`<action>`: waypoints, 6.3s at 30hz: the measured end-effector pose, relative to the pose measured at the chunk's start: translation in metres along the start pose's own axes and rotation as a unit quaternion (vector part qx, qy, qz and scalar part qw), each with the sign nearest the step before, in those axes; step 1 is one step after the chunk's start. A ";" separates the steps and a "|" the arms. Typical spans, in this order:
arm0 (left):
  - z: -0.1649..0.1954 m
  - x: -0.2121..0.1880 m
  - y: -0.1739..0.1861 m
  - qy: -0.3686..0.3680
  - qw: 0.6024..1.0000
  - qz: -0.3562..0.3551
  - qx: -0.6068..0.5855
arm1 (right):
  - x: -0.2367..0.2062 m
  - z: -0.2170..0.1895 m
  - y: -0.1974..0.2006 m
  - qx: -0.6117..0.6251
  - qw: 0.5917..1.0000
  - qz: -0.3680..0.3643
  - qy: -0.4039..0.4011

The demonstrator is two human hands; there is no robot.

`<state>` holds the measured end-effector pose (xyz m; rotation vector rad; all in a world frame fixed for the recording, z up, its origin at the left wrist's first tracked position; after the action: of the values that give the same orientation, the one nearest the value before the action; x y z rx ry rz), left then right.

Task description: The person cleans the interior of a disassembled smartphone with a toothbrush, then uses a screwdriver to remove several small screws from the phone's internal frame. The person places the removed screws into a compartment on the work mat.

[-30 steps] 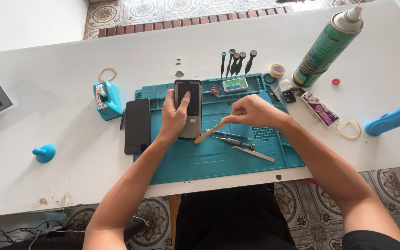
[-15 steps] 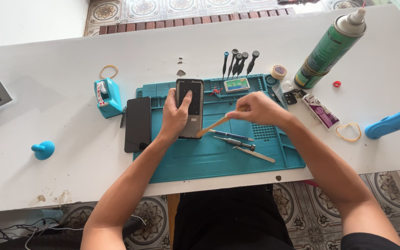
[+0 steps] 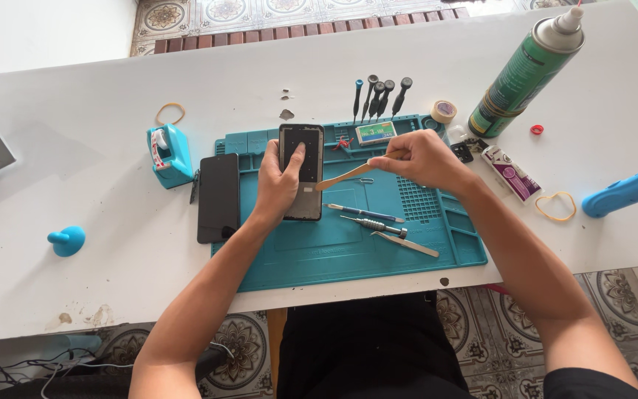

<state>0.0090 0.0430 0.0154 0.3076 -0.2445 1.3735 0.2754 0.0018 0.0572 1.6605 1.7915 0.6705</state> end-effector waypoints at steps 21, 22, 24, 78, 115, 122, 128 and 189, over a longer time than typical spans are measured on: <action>-0.002 0.000 -0.001 -0.003 1.000 -0.003 -0.008 | 0.002 0.004 -0.003 -0.035 0.999 -0.003 0.001; -0.001 -0.001 0.000 -0.008 1.000 0.000 -0.004 | 0.000 0.002 0.000 -0.021 0.999 0.029 0.040; 0.002 0.000 -0.001 -0.021 1.000 0.005 0.001 | -0.004 -0.002 0.008 0.004 0.989 0.093 0.117; 0.061 -0.031 -0.016 -0.318 0.939 -0.044 0.121 | -0.022 -0.008 -0.010 0.080 0.945 0.233 0.215; 0.053 -0.037 -0.020 -0.304 0.948 -0.027 0.092 | -0.015 -0.009 -0.019 0.143 0.960 0.186 0.151; 0.026 -0.031 -0.015 -0.225 0.971 -0.017 0.074 | -0.016 -0.016 -0.025 0.113 0.978 0.125 0.122; -0.014 -0.020 -0.017 -0.027 0.989 -0.022 -0.146 | -0.007 -0.014 -0.025 0.045 0.993 0.090 0.056; 0.008 0.008 0.016 -0.058 0.997 0.047 -0.027 | 0.000 -0.005 -0.025 -0.108 0.993 -0.028 0.031</action>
<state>-0.0054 0.0503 0.0267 0.3361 -0.3960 1.4404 0.2542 -0.0005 0.0428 1.4558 1.7331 0.8656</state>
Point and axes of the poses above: each hand's wrist, its own x-axis towards the middle knuckle, its own y-axis out of the back of the hand, z = x × y, the point moved 4 cm from there along x, towards the middle knuckle, and after that the axes turned 12 degrees about -y, right-handed, at the moved point
